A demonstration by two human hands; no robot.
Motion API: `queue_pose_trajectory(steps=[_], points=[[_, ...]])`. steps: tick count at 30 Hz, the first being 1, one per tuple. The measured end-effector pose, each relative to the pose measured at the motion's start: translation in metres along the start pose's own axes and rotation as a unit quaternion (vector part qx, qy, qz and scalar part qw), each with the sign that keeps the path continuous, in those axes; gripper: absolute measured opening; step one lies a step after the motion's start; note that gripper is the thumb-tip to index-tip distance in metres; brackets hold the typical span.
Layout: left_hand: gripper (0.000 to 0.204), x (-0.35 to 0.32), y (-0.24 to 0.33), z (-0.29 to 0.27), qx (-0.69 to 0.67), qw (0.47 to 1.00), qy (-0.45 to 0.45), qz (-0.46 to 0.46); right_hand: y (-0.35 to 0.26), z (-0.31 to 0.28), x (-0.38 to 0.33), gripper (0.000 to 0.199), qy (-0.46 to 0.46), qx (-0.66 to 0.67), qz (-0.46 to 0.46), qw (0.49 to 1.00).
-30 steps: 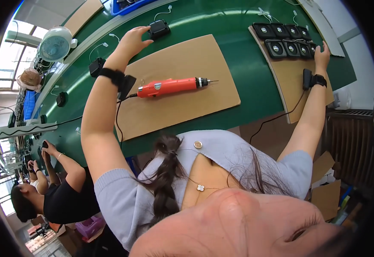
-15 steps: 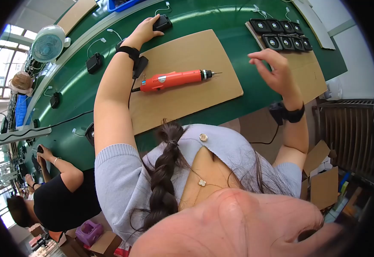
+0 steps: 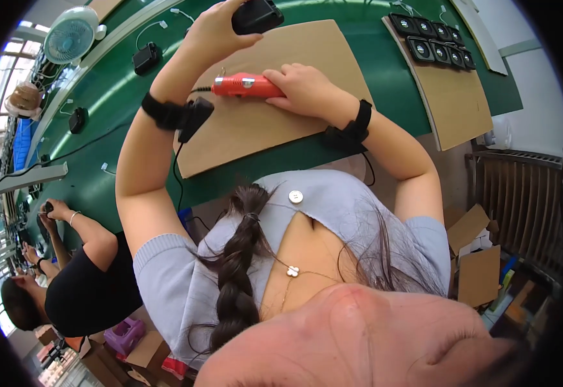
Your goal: Assembling electronic devices using an electric screwdriver at a manual workstation.
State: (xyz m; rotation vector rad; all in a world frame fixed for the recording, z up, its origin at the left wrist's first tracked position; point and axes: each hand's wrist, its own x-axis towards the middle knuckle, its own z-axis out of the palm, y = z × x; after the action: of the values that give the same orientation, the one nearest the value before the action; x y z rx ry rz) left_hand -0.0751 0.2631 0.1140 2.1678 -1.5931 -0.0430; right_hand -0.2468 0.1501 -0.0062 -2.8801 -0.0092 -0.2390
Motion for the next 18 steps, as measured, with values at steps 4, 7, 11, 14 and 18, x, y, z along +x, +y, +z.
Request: queue_pose_trajectory(steps=[4,7,11,14,18], points=[[0.064,-0.086,-0.005,0.033,-0.102,0.989,0.091,0.052,0.041,0.011,0.015,0.041,0.099,0.087,0.039,0.99],[0.06,-0.129,0.0,0.055,-0.125,0.99,0.064,0.017,0.047,-0.033,0.02,0.041,0.102,0.205,0.139,0.963],[0.058,-0.156,0.0,0.09,-0.13,0.99,0.049,-0.03,-0.003,-0.102,0.026,0.022,0.189,0.415,0.291,0.841],[0.058,-0.161,-0.001,0.1,-0.123,0.99,0.057,-0.039,0.021,-0.069,0.021,0.027,0.278,0.46,0.094,0.838],[0.058,-0.172,0.0,0.105,-0.11,0.989,0.074,-0.061,-0.043,-0.073,0.029,0.022,0.314,0.548,0.043,0.774]])
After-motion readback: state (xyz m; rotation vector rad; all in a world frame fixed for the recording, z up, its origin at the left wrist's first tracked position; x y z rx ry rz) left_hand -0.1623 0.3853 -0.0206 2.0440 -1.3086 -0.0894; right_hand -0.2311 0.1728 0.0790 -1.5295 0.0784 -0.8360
